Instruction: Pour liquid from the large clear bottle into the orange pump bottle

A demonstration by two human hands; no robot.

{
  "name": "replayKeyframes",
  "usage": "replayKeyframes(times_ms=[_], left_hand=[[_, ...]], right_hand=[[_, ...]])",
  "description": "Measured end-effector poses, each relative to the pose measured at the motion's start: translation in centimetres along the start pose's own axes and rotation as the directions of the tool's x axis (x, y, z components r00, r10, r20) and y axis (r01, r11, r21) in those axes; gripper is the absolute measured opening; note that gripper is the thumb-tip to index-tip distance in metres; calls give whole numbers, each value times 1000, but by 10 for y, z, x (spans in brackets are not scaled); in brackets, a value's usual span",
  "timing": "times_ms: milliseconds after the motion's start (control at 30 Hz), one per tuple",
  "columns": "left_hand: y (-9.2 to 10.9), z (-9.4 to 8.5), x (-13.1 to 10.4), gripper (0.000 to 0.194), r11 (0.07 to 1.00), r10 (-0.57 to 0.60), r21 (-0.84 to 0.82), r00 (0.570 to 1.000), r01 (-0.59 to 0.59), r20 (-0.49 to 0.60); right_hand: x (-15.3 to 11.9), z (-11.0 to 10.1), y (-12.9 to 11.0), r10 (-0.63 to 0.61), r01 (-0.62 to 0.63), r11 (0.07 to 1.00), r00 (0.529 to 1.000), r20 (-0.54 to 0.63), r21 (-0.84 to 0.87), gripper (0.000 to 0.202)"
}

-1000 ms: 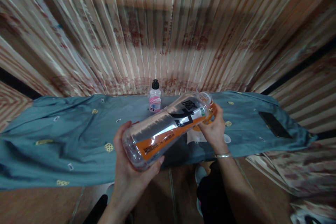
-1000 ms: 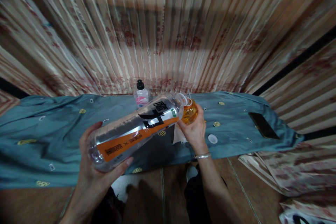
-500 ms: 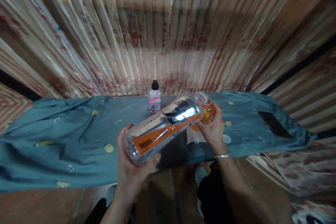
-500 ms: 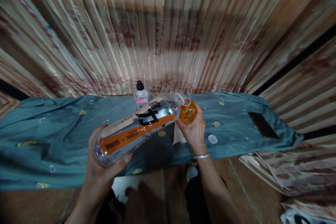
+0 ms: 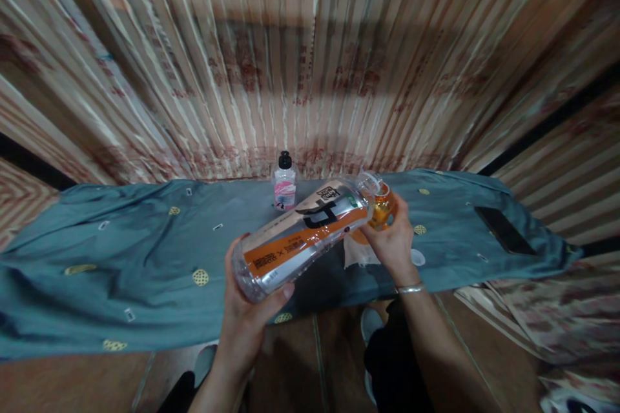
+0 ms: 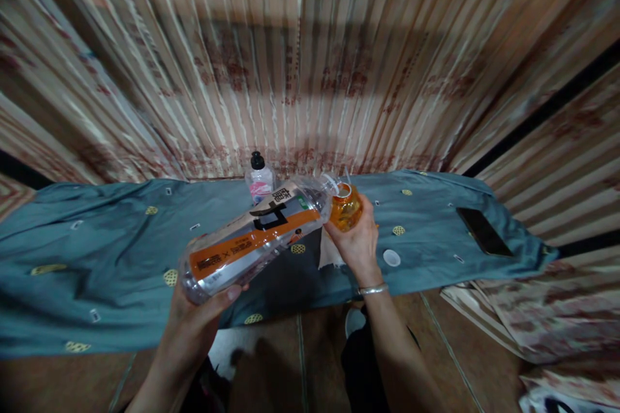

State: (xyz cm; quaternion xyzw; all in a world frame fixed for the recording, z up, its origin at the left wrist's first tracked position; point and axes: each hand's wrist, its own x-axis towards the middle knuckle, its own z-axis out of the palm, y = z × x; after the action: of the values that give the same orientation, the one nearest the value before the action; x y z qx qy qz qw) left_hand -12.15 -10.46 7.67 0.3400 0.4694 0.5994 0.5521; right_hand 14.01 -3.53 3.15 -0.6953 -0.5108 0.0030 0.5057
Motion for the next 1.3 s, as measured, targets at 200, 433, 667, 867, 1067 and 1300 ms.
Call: replayKeyframes(times_ms=[200, 433, 667, 867, 1067, 1300], left_hand=[[-1, 1, 0, 101, 1000, 0, -3, 1000, 0, 4], [7, 0, -3, 100, 1000, 22, 15, 1000, -21, -9], [10, -1, -1, 100, 995, 83, 65, 996, -82, -17], [10, -6, 3, 102, 992, 96, 86, 995, -95, -7], [7, -13, 7, 112, 989, 119, 89, 993, -119, 5], [19, -5, -3, 110, 981, 144, 135, 989, -139, -31]], right_hand=[[0, -1, 2, -27, 27, 1000, 1000, -13, 0, 85], [-1, 1, 2, -40, 40, 999, 999, -13, 7, 87], [-2, 0, -1, -17, 17, 1000, 1000, 6, -6, 87], [-3, 1, -1, -56, 56, 998, 998, -6, -10, 86], [-4, 1, 0, -73, 72, 997, 997, -20, -22, 85], [-5, 1, 3, -70, 70, 998, 998, -8, 3, 88]])
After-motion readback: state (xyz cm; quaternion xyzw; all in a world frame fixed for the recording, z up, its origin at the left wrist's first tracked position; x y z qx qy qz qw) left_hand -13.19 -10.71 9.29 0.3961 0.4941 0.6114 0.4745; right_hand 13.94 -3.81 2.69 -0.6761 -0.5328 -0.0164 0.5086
